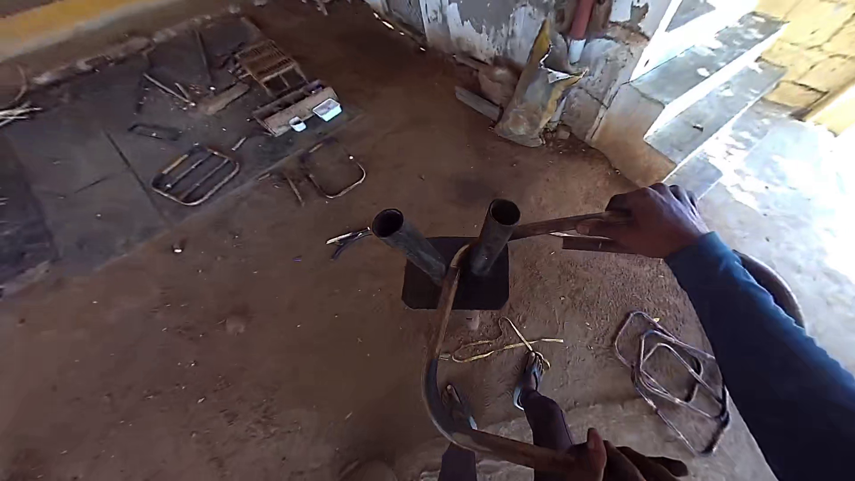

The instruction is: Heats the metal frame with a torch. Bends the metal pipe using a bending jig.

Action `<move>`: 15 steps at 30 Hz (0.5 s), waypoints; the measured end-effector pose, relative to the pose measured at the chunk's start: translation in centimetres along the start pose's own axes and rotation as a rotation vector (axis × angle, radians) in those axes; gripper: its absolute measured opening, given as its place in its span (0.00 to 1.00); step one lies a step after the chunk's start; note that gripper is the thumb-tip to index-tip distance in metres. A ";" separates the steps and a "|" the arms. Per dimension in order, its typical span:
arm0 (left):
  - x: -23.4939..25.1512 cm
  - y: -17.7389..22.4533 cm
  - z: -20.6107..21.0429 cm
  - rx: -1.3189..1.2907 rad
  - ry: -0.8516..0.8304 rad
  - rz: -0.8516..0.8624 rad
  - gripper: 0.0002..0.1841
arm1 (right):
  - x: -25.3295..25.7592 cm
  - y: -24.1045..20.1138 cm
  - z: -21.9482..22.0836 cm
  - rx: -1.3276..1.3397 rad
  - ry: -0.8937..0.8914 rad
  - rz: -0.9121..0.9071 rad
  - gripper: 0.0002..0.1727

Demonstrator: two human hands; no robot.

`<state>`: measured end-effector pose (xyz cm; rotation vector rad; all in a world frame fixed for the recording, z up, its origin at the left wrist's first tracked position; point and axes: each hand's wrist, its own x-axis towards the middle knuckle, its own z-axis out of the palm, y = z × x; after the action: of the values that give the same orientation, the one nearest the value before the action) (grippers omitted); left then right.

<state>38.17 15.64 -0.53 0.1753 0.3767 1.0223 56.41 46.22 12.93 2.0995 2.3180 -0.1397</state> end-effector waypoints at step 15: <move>-6.0 3.5 -4.9 0.321 0.121 -0.175 0.40 | -19.2 -13.3 8.4 0.211 0.310 0.366 0.35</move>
<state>30.69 12.16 -2.55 0.3633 0.6552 0.7977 44.70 25.24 6.65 2.7894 2.0861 -0.0589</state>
